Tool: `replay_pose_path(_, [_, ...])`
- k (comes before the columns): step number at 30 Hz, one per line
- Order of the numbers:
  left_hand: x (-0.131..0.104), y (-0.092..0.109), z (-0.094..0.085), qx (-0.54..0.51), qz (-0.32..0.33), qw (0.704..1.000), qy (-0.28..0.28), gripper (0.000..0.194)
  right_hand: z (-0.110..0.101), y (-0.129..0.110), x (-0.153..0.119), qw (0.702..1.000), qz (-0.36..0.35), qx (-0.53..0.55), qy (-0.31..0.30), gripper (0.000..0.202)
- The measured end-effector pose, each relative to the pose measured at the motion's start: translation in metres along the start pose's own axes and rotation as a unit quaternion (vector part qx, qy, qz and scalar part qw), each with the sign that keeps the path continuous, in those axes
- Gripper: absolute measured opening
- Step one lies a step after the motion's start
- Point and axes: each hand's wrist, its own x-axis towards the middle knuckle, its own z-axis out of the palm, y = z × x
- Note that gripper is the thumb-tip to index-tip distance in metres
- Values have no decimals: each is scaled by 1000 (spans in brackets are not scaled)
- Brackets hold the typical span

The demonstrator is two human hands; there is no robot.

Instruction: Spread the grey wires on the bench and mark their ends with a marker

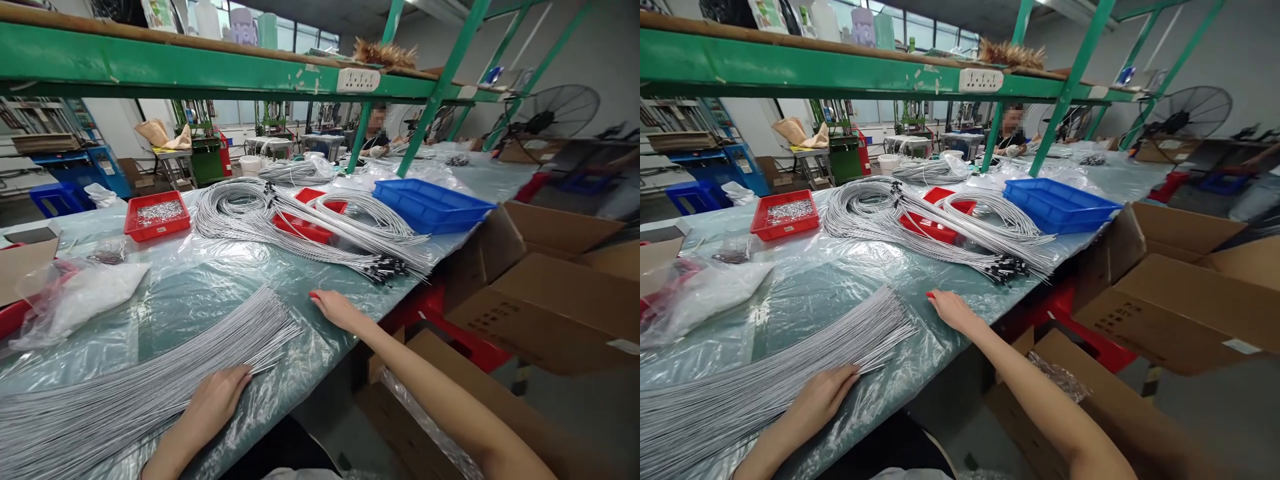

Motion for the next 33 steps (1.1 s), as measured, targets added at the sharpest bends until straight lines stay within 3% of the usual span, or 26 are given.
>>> replay_pose_path(8, [1, -2, 3, 32, 27, 999, 17, 43, -7, -7, -4, 998, 24, 26, 51, 28])
replay_pose_path(17, [2, 0, 1, 64, 44, 997, 26, 40, 4, -32, -10, 989, 36, 130, 64, 26])
replay_pose_path(22, [2, 1, 6, 84, 80, 992, 58, 37, 0, -48, -20, 967, 46, 245, 51, 24])
replay_pose_path(26, [2, 4, 12, 146, 118, 975, 120, 33, -9, -67, -37, 937, 56, 342, 41, 30])
replay_pose_path(28, [1, 8, 13, 163, 136, 963, 164, 28, -13, -80, -52, 921, 56, 386, 10, 33])
replay_pose_path(30, [-1, 13, 12, 165, 154, 947, 227, 35, -12, -96, -71, 905, 50, 420, -46, 36])
replay_pose_path(33, [-5, 23, 8, 187, 221, 910, 295, 42, -3, -114, -99, 860, 38, 467, -203, 41])
